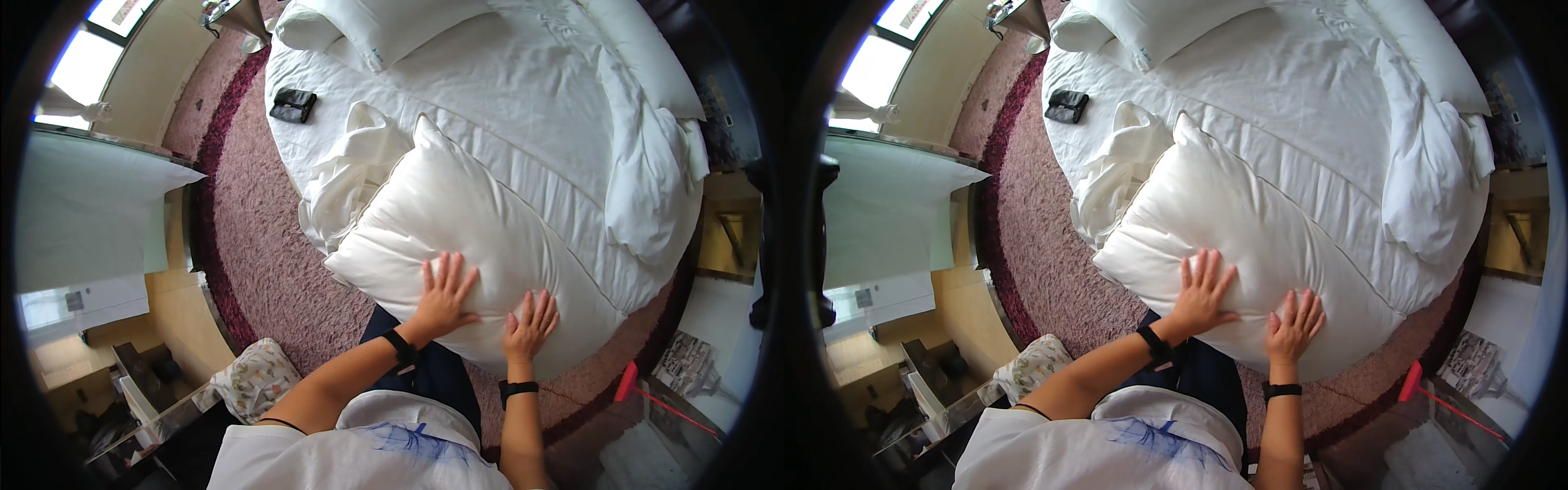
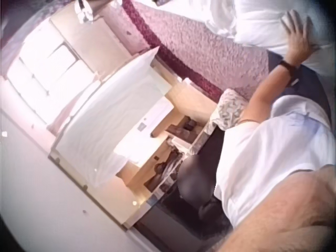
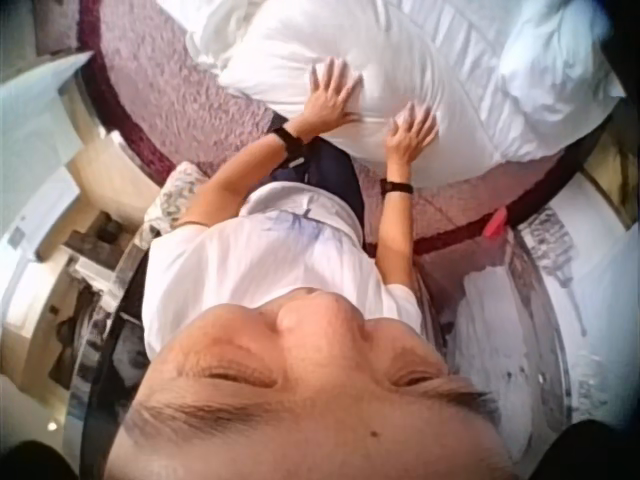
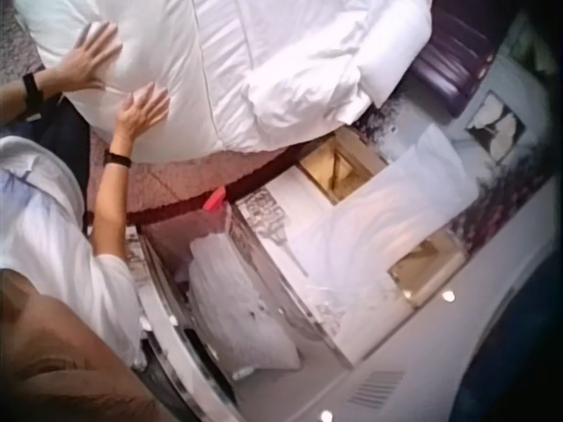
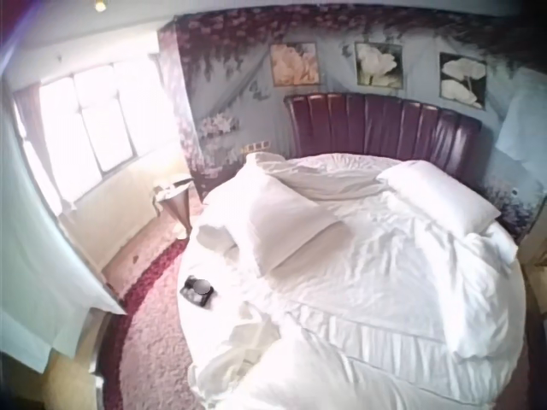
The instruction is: The person smooths a large wallpaper featuring the Eiffel Tower using a squeegee tool, then places the tool on a round bed and arranges the pillows and duvet.
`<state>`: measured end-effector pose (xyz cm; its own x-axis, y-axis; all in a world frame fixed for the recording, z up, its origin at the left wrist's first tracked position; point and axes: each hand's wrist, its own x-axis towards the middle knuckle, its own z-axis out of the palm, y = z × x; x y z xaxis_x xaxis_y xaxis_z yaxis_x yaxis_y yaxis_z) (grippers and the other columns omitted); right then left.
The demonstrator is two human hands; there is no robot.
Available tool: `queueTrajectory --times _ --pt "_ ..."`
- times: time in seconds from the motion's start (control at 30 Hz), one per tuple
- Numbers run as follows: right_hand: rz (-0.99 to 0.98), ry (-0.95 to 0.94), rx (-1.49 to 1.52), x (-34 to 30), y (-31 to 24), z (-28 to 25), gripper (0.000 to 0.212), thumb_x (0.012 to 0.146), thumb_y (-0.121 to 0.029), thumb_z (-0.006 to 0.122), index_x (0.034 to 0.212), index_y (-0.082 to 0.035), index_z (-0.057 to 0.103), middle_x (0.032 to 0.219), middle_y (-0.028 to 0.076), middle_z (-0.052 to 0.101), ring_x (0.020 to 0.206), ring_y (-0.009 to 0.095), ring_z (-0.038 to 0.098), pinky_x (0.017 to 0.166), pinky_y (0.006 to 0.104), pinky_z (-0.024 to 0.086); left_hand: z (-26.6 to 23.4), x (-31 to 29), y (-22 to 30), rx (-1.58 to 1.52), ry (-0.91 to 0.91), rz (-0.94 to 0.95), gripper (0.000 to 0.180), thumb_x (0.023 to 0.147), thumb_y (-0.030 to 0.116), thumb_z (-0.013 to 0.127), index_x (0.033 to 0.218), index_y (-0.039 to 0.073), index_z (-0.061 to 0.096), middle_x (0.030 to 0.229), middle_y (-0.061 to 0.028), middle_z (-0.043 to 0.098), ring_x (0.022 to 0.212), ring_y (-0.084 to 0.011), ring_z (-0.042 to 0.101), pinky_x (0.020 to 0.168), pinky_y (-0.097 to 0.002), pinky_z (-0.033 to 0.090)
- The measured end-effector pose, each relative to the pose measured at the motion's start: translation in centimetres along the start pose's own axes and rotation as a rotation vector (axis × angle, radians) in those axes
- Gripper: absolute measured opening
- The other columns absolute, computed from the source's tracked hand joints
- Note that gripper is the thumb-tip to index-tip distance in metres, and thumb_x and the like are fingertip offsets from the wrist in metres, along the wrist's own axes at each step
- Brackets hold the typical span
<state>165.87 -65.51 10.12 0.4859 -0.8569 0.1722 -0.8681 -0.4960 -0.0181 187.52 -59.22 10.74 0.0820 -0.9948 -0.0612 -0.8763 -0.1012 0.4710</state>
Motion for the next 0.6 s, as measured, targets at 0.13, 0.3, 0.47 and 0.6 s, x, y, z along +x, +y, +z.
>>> queueTrajectory --times 0.13,0.3,0.47,0.6 --pt "0.043 0.041 0.027 0.0 3.6 -0.4 0.06 0.098 -0.052 0.036 0.143 -0.013 0.041 0.151 0.017 0.033 0.137 0.038 0.033 0.11 0.0551 0.024 1.3 -1.5 2.7 0.015 -0.102 0.213 0.105 0.069 0.063 0.069 0.152 0.018 0.025 0.157 -0.0212 0.016 0.145 -0.043 0.01 0.111 -0.068 0.004" --pt "0.102 0.032 0.223 3.5 6.5 -0.8 0.077 0.08 -0.035 0.073 0.145 -0.012 0.038 0.15 0.017 0.034 0.137 0.038 0.032 0.109 0.0555 0.026 2.6 -4.1 1.7 0.185 -0.135 0.156 0.115 0.057 0.058 0.078 0.152 0.022 0.026 0.158 -0.0109 0.02 0.146 -0.0374 0.012 0.113 -0.0655 0.003" --pt "0.067 0.005 0.312 8.3 7.2 1.0 0.07 0.079 -0.034 0.074 0.137 -0.008 0.046 0.133 0.014 0.051 0.125 0.033 0.045 0.103 0.0495 0.032 3.0 -6.0 -0.8 0.274 0.023 -0.153 0.114 0.053 0.053 0.081 0.148 0.011 0.032 0.155 -0.0131 0.025 0.145 -0.0359 0.016 0.115 -0.0605 0.008" --pt "0.05 0.053 0.394 9.1 6.9 2.9 0.037 0.08 -0.025 0.072 0.11 -0.006 0.061 0.107 0.008 0.061 0.104 0.029 0.055 0.092 0.0427 0.04 2.9 -6.0 -1.5 0.321 0.078 -0.07 0.103 0.059 0.041 0.079 0.146 0.009 0.035 0.153 -0.0141 0.029 0.144 -0.0362 0.022 0.113 -0.0629 0.012"
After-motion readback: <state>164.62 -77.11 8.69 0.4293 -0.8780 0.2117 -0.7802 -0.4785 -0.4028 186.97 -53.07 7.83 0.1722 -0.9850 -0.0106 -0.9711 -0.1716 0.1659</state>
